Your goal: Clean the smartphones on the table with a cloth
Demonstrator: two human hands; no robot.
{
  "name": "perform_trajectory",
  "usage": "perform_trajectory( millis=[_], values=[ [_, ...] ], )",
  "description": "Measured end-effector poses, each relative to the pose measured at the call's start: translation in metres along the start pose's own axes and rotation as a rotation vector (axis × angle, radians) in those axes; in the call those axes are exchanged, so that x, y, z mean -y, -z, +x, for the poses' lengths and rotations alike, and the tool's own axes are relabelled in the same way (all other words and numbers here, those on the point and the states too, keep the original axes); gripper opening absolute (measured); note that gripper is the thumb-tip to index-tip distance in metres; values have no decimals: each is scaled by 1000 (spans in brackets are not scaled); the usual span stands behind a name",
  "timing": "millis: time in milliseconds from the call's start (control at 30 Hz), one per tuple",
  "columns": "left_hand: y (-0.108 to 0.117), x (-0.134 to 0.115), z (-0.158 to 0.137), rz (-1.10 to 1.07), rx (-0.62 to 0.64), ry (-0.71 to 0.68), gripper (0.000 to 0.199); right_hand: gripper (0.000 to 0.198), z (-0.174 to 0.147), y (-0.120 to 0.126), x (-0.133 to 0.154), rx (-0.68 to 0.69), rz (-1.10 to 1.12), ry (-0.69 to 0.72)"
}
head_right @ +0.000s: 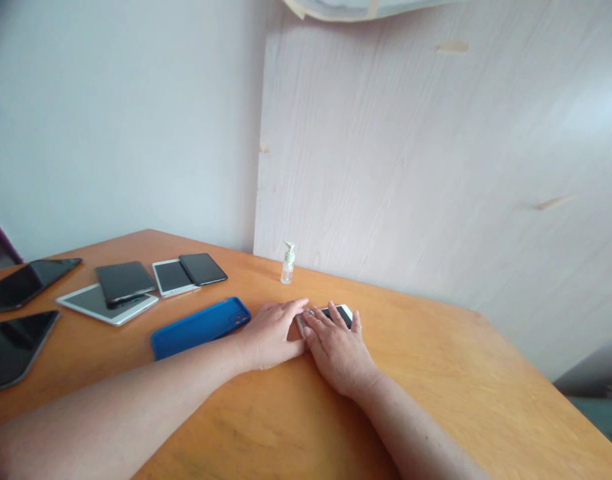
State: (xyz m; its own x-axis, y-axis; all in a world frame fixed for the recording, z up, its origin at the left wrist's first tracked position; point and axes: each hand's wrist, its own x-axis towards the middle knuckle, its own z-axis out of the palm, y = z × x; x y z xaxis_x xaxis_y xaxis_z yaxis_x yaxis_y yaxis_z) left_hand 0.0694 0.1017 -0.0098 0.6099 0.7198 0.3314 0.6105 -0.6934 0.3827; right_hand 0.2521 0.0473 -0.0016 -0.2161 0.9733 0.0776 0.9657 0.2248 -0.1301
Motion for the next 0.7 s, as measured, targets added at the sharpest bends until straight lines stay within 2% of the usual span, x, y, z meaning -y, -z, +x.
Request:
perform_trajectory(
  millis=[100,167,233,333,400,433,567,600,633,700],
  values=[
    [0,0,-1,18,7,17,72,52,5,-3,-20,-30,-36,-245],
    [0,-1,-1,20,11,20,73,53,5,-3,-27,-36,-45,-334],
    [0,-1,-1,19,12,18,72,53,3,-1,-22,-18,-38,-266],
    [1,-1,0,8,13,6,68,53,-1,1,-2,10,3,-16],
    [1,-1,0,3,12,-2,66,53,-1,2,3,9,16,45],
    [1,-1,0,5,11,-1,67,53,1,1,0,3,8,13],
    [2,-1,0,20,29,12,72,53,7,-2,-24,-16,-50,-305],
    [2,-2,0,22,35,14,73,54,7,-2,-27,-16,-60,-349],
    [2,-2,0,23,37,16,73,54,6,-2,-26,-14,-67,-356],
    [2,-1,0,23,31,17,71,54,2,0,-16,-3,-59,-259]
  ],
)
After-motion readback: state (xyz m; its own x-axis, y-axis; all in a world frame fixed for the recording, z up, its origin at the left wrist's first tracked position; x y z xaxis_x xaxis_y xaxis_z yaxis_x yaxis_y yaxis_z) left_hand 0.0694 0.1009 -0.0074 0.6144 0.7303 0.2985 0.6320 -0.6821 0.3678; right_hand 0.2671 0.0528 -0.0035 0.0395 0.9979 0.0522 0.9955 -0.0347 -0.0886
